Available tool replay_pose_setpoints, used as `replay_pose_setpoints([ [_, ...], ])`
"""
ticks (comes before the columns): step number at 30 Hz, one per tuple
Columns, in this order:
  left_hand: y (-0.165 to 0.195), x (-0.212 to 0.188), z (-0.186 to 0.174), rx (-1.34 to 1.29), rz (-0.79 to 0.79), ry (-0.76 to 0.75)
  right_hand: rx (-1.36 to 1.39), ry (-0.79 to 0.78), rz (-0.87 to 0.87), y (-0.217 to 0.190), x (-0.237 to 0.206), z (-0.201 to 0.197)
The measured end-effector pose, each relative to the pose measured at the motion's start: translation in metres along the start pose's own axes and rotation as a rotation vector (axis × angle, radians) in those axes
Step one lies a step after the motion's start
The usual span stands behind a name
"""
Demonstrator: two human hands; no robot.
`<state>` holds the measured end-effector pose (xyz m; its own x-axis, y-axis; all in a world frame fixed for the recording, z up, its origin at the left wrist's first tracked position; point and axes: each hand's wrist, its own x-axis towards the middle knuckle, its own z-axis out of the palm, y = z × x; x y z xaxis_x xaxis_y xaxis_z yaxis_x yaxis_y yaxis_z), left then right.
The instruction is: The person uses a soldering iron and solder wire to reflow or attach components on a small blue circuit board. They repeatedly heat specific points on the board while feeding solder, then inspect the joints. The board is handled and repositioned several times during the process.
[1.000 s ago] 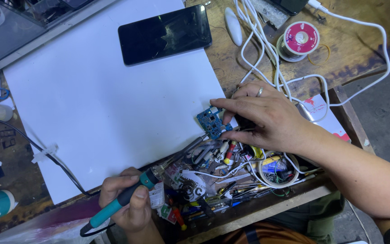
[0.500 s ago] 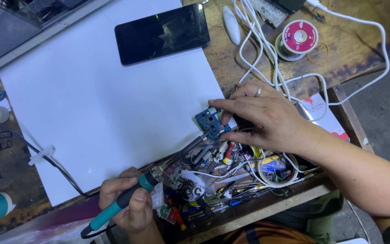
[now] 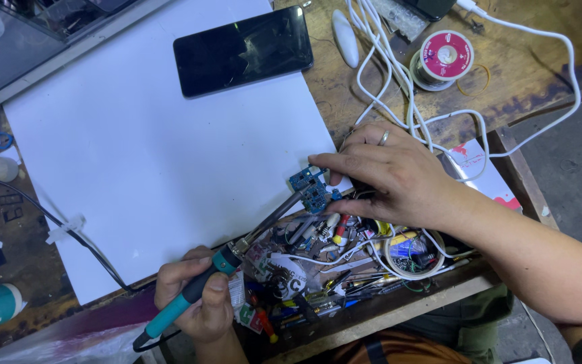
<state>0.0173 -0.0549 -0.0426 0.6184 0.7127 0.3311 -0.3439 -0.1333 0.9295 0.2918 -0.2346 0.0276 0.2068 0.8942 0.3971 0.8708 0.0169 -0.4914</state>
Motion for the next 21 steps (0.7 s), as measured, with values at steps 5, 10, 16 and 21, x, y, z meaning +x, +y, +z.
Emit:
replay_pose_setpoints([
  [5,-0.0001,-0.0006,-0.0005,0.033,0.003,0.006,-0.007,0.006,-0.011,0.0004,-0.0010,-0.0002],
  [10,-0.0002,-0.0020,-0.0020,0.043,-0.009,0.003,-0.034,0.006,-0.016,0.0000,-0.0013,0.0015],
  [16,-0.0006,-0.0023,-0.0006,0.046,-0.006,0.008,-0.043,0.013,-0.026,0.0006,-0.0015,0.0017],
  [21,0.0010,0.0002,-0.0006,0.044,-0.017,-0.002,-0.045,0.018,-0.028,0.0003,-0.0010,0.0019],
])
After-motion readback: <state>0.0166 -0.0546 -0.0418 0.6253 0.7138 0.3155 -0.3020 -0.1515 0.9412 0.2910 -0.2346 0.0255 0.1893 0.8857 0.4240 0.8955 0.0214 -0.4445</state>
